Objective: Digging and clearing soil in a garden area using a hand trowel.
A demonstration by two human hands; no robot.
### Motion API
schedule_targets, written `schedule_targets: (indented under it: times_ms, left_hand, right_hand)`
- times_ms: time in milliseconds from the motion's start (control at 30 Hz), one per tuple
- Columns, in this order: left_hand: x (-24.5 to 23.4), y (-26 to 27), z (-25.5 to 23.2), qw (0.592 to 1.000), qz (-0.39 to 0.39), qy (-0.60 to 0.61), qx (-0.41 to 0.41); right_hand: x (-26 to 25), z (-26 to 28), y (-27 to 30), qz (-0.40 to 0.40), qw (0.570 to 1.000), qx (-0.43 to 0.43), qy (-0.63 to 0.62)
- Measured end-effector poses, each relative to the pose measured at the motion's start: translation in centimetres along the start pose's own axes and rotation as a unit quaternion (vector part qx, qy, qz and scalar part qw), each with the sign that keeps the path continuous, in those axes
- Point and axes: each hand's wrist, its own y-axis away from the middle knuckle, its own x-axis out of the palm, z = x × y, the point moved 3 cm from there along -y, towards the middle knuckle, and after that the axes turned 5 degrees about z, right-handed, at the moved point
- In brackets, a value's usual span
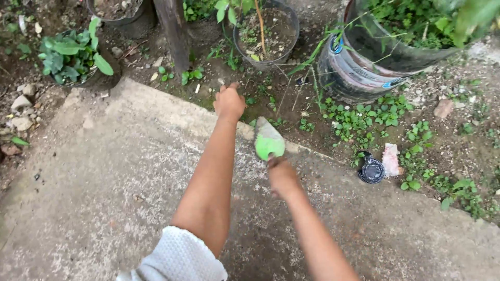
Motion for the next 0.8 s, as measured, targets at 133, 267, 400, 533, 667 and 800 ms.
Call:
schedule_targets:
  times_ms: [133,267,400,533,667,800]
  left_hand:
    - [0.4,0.8,-0.9,1.0,-0.01,-0.001,0.024]
    - [0.9,2.9,-0.7,0.997,-0.018,-0.046,0.066]
    - [-0.5,4.1,-0.7,0.993,-0.001,-0.078,0.087]
    - [-1.2,3.9,0.4,0.991,0.002,-0.084,0.099]
    - [0.2,2.5,1.1,0.991,0.027,-0.066,0.114]
    - [3.1,2.0,0.4,0.983,0.102,-0.068,0.136]
  right_hand:
    - [3.9,-3.2,-4.3,-0.09,0.993,-0.043,0.058]
    - [2.3,-1.9,-2.9,-0.139,0.978,-0.083,0.129]
    - [-0.2,-2.2,-3.4,-0.163,0.963,-0.122,0.178]
    - [-4.6,-1.9,-1.4,-0.118,0.989,-0.084,0.018]
    - [-8.3,-1.9,-1.9,0.035,0.999,-0.035,-0.007]
    - [-9.3,-0.4,-2.1,0.108,0.993,0.017,0.049]
